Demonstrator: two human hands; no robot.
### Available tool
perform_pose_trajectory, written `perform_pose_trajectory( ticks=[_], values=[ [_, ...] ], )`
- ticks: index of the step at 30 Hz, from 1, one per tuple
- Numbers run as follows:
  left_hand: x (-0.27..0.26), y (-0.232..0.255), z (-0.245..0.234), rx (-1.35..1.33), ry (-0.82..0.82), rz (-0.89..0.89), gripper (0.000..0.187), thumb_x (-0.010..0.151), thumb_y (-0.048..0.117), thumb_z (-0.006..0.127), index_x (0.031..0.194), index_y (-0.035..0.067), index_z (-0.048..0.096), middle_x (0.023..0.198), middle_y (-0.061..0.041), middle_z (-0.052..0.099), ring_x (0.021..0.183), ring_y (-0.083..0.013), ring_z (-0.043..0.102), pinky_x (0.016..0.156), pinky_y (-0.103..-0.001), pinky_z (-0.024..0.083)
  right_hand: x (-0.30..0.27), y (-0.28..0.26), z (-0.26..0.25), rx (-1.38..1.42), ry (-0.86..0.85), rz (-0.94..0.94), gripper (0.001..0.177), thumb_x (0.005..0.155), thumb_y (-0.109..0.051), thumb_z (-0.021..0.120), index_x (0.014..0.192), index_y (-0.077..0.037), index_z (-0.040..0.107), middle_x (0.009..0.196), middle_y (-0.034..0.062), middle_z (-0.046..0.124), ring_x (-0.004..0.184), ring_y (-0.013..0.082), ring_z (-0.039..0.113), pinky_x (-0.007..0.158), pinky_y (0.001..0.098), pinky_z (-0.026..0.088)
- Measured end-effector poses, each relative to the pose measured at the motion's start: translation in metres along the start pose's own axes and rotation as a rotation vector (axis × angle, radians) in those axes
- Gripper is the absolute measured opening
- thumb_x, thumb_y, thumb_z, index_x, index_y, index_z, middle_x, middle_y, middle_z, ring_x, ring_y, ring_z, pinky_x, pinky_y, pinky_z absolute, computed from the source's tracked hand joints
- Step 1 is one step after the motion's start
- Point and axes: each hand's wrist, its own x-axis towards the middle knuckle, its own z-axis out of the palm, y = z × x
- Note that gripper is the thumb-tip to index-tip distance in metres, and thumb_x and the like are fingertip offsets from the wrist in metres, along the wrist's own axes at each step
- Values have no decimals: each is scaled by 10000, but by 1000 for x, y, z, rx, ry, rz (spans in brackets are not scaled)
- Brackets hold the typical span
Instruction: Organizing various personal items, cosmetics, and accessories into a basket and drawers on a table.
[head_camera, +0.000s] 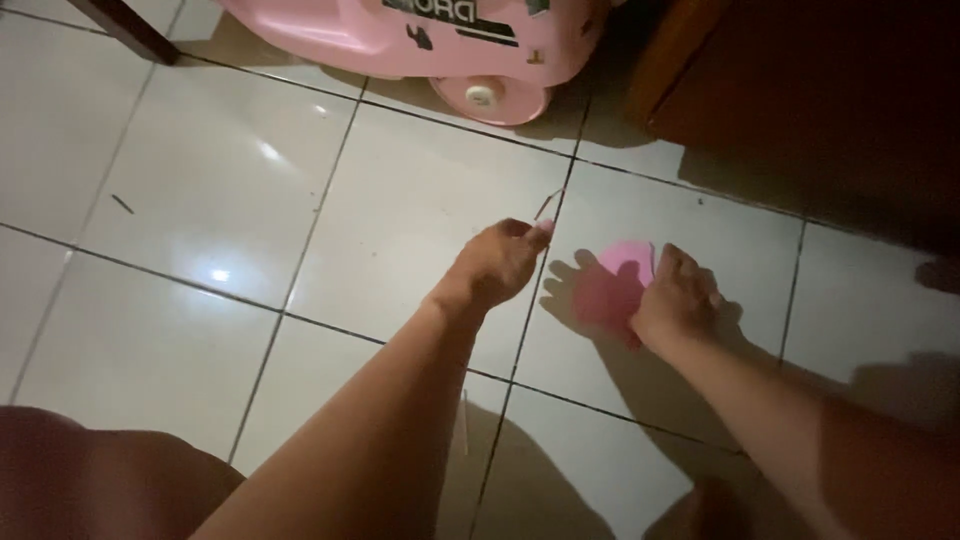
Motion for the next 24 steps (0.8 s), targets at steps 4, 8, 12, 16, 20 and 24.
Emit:
perform_pose_trajectory(
  ticks=[4,8,12,16,20,24],
  values=[
    [15,-21,1,51,-65,104,682,995,559,398,1281,2,669,1311,-236,667,1269,-373,604,1075,-426,444,10,-9,19,30,79,-66,821,723,-104,830,1420,-23,405,1432,220,465,1297,439,465,1057,564,391],
    [30,-33,5,157,-13,77,687,983,548,490,1325,-34,618,1348,-268,633,1294,-396,589,1099,-425,445,12,-28,-1,202,41,-129,179,945,-159,677,1045,-13,701,1040,214,692,983,379,665,883,507,537],
    [-35,11,-21,-13,235,-136,837,890,430,689,1477,-75,374,1324,-301,613,1248,-404,625,1014,-421,530,-40,-66,-108,747,-222,-73,182,952,-72,592,1039,-37,749,891,142,768,750,237,755,687,398,626],
    [-65,64,-54,113,331,-27,920,832,411,829,1446,-88,358,1333,-335,567,1277,-416,563,1065,-402,452,-63,-82,-203,1132,-417,-117,148,915,-67,677,993,23,767,861,120,760,696,158,706,636,336,604],
    [-138,130,-89,-319,115,-70,704,817,311,788,1348,-64,517,1137,-220,729,1018,-285,730,861,-350,581,-110,-102,-310,954,-405,-39,186,908,-163,742,1004,-7,774,822,58,769,682,140,685,631,300,557],
    [-188,201,-127,-614,31,61,395,806,131,779,1115,-104,708,941,-181,750,773,-245,704,671,-381,568,-128,-95,-379,867,-171,-340,173,872,-181,743,978,-56,800,761,44,754,681,180,667,610,321,546]
  ],
)
